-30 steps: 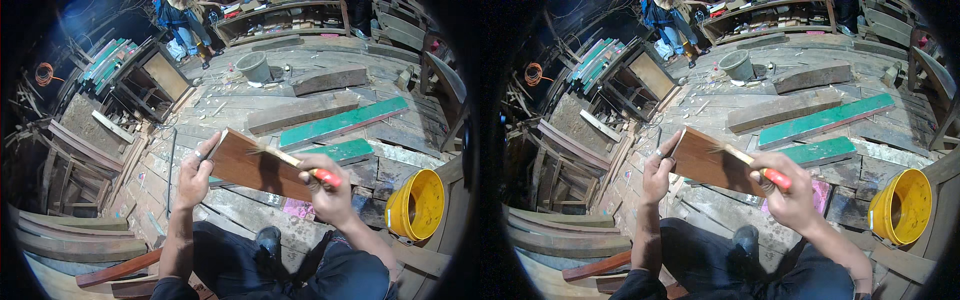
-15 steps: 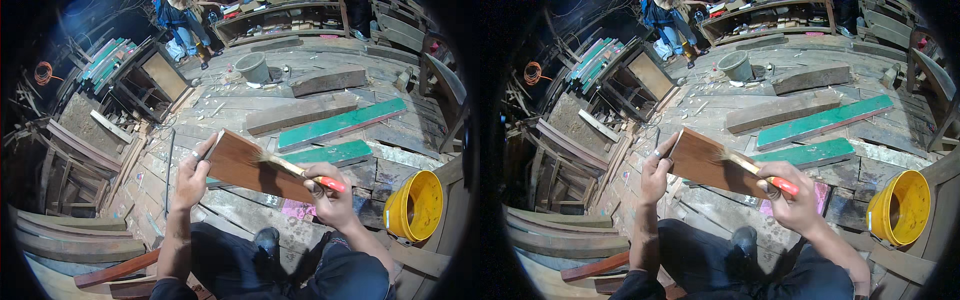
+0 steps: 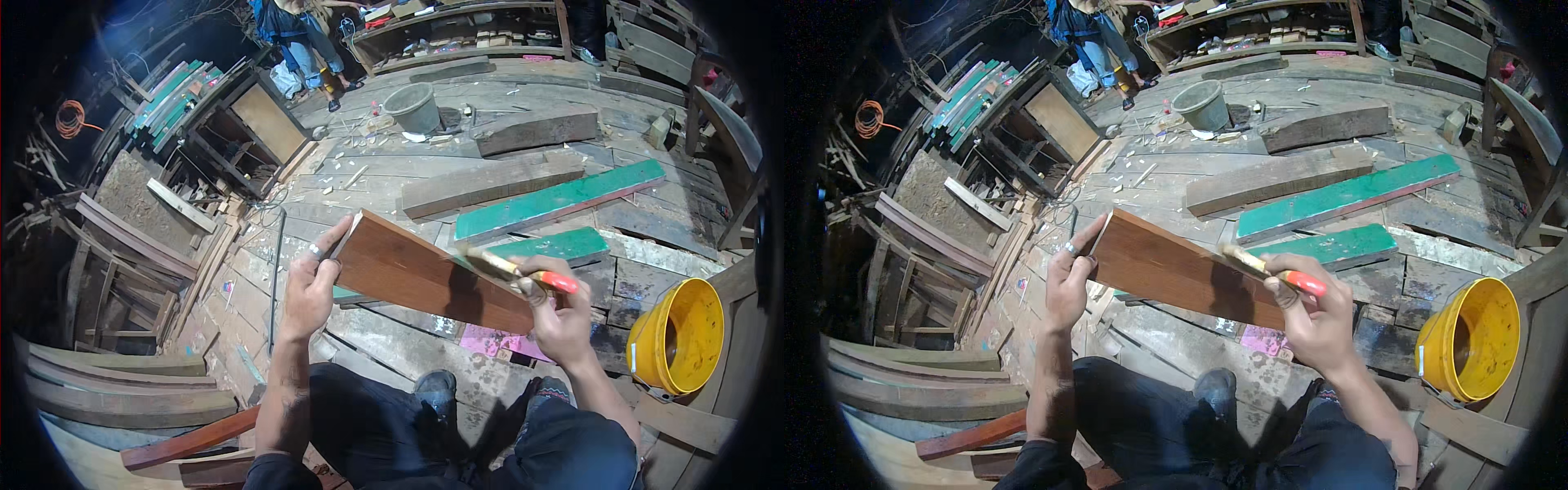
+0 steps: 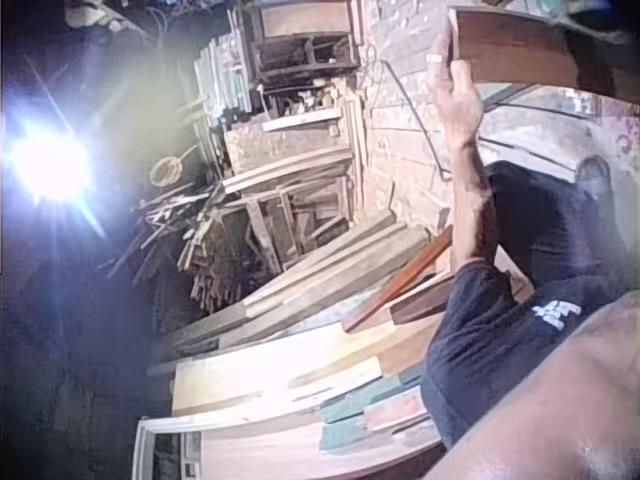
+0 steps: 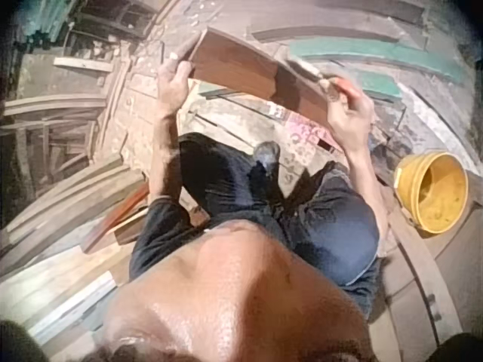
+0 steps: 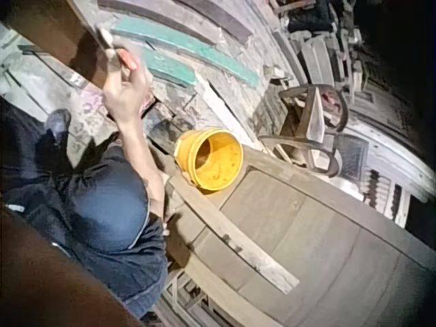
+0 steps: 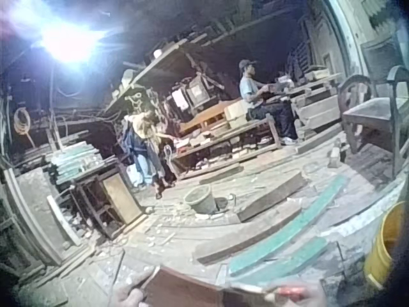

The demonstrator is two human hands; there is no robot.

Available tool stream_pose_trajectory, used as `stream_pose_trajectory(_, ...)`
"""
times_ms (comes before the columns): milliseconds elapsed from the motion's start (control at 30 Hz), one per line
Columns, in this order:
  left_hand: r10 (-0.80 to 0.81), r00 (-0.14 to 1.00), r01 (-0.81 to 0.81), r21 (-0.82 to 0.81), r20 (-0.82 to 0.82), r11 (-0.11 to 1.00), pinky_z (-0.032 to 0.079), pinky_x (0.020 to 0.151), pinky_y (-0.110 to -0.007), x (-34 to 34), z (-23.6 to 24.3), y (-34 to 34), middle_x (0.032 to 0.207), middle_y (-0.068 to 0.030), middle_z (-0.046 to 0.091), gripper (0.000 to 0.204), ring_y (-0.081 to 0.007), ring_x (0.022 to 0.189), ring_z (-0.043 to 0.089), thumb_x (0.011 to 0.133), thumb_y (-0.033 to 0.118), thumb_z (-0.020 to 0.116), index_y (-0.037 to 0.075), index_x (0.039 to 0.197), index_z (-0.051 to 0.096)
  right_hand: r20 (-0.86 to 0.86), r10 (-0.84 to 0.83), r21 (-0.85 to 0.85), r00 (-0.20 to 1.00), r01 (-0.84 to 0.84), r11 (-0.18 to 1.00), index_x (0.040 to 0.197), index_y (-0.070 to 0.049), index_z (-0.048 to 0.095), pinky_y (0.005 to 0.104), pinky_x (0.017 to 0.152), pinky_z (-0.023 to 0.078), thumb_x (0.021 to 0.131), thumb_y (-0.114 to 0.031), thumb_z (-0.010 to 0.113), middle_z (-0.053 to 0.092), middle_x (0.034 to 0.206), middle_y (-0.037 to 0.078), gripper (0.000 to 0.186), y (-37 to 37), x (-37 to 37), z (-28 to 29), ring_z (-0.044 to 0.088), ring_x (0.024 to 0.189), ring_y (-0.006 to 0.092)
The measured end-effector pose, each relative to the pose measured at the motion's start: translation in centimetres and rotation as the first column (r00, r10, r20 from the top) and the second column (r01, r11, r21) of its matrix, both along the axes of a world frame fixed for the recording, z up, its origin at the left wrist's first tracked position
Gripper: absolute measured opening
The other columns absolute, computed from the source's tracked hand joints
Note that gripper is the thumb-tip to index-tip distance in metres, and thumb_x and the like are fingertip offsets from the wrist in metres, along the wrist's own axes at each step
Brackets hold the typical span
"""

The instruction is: Applying a protective finish or varnish to wooden components using a paintbrush in a workshop environment.

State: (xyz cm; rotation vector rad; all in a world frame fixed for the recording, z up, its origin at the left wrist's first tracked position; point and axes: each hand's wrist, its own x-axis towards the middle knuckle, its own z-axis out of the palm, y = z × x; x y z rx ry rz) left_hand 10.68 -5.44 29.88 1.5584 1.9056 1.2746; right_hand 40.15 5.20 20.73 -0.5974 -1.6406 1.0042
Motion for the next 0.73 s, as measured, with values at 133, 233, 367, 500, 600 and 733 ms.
stream_pose_trajectory(133, -0.022, 1.0, 0.022, 0.049, 0.001, 0.999, 0.045, 0.082, -0.022, 0.1, -0.2, 0.0, 0.119, -0.0086, 0.067, 0.056, -0.0075, 0.089, 0.057, 0.085, -0.002, 0.04, 0.0, 0.139, 0.055, 0.028, 0.042, 0.024, 0.999, -0.042, 0.999, 0.102, -0.002, 0.068, 0.0323, 0.078, 0.055, 0.089, -0.009, 0.071, 0.073, 0.102, 0.015, 0.015, -0.3, 0.4, 0.7, 0.072, 0.089, 0.0254)
stream_pose_trajectory(233, 0.002, 1.0, -0.002, 0.007, 0.008, 1.0, 0.045, 0.086, -0.023, -0.1, -0.2, 0.0, 0.122, -0.0113, 0.066, 0.056, -0.0097, 0.097, 0.059, 0.085, -0.002, 0.04, -0.001, 0.139, 0.055, 0.133, 0.018, 0.1, 0.991, -0.032, 0.995, 0.101, -0.003, 0.069, 0.0327, 0.077, 0.056, 0.084, -0.003, 0.071, 0.073, 0.106, 0.014, 0.017, 0.0, 0.5, -0.1, 0.072, 0.089, 0.0256)
stream_pose_trajectory(367, -0.002, 1.0, 0.001, 0.026, 0.017, 1.0, 0.045, 0.082, -0.022, 0.0, -0.4, 0.2, 0.12, -0.0079, 0.066, 0.056, -0.0075, 0.09, 0.056, 0.085, -0.002, 0.04, 0.0, 0.139, 0.055, -0.068, 0.126, 0.09, 0.99, -0.12, 0.989, 0.102, -0.003, 0.069, 0.0328, 0.073, 0.055, 0.084, -0.001, 0.069, 0.073, 0.099, 0.013, 0.017, -0.2, 0.1, -0.5, 0.072, 0.085, 0.0254)
stream_pose_trajectory(500, 0.046, 0.999, -0.046, 0.021, 0.018, 0.999, 0.042, 0.07, -0.022, -0.5, -0.8, 0.4, 0.098, -0.0008, 0.064, 0.056, -0.0054, 0.073, 0.048, 0.086, -0.002, 0.04, 0.002, 0.14, 0.056, 0.154, 0.106, 0.025, 0.982, -0.111, 0.994, 0.101, -0.001, 0.068, 0.0332, 0.073, 0.055, 0.087, -0.004, 0.069, 0.073, 0.1, 0.015, 0.015, 0.2, 0.8, -0.1, 0.071, 0.084, 0.0256)
stream_pose_trajectory(600, 0.05, 0.998, -0.05, -0.003, 0.031, 0.999, 0.042, 0.068, -0.023, -0.9, -0.9, 0.4, 0.087, 0.0021, 0.06, 0.055, -0.0056, 0.071, 0.047, 0.087, -0.001, 0.04, 0.002, 0.14, 0.055, 0.087, 0.011, 0.026, 0.996, -0.013, 1.0, 0.101, -0.001, 0.068, 0.0329, 0.075, 0.055, 0.088, -0.007, 0.07, 0.073, 0.1, 0.015, 0.014, 0.1, 1.1, 1.1, 0.072, 0.087, 0.0267)
stream_pose_trajectory(733, 0.041, 0.998, -0.041, 0.008, 0.042, 0.999, 0.044, 0.088, -0.022, -0.7, -0.8, 0.4, 0.113, -0.0102, 0.068, 0.055, -0.0091, 0.098, 0.058, 0.087, 0.002, 0.041, 0.005, 0.14, 0.056, 0.103, 0.206, 0.079, 0.973, -0.214, 0.974, 0.11, -0.002, 0.066, 0.0313, 0.086, 0.052, 0.093, -0.01, 0.068, 0.071, 0.112, 0.013, 0.019, 0.4, 1.0, 0.4, 0.069, 0.093, 0.0271)
